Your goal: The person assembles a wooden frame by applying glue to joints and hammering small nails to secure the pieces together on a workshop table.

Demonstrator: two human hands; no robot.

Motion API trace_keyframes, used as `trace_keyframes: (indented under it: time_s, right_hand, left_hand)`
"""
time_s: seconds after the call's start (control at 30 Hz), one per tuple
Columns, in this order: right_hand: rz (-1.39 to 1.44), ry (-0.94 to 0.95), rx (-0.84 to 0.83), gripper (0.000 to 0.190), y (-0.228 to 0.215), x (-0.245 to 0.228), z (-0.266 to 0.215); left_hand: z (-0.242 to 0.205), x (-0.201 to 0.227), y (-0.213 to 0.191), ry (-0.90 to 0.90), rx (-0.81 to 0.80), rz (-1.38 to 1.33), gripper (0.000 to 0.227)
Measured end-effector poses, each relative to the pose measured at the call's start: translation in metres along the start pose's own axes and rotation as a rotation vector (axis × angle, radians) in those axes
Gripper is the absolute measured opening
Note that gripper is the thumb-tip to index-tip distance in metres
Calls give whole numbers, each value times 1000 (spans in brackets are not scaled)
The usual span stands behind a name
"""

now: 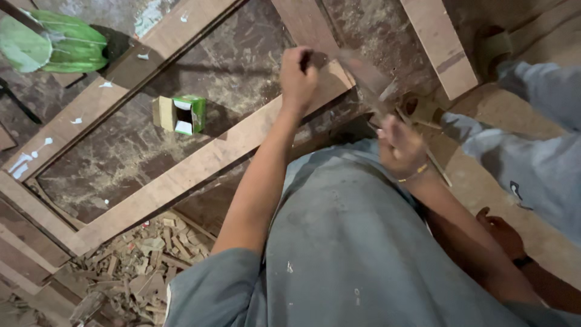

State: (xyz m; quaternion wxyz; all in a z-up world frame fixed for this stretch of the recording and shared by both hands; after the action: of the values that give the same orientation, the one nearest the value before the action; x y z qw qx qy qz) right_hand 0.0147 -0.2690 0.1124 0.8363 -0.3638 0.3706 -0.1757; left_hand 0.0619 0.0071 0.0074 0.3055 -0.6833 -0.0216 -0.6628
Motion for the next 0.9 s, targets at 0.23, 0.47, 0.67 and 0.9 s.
trace_keyframes:
  time_s: [0.23,0.47,0.67,0.9]
  right_hand:
    - [50,-38,-8,63,16,21,-4]
    - [-133,143,-274,64,19,28,-5]
    - [209,94,-25,54,22,22,-17]
    - [3,55,-102,59,32,15,-15]
  left_hand:
    - [-5,-40,-2,-204,197,-407,26]
    - [-5,-59,14,-354,224,-849,15]
    - [-9,-55,7,-421,224,-889,11]
    - [-6,-44,1,-399,211,-798,12]
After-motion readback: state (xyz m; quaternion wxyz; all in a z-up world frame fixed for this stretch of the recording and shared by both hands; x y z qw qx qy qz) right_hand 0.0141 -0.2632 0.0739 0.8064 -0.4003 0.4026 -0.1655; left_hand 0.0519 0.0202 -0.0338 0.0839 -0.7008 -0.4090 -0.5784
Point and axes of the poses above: each hand's wrist, its own z-axis towards the middle knuckle, its own y-axis out of the palm, x = y × z, the point moved 4 cm from there along z, towards the middle knuckle, and after that the axes turned 8 degrees about -z, right-handed, at the moved point
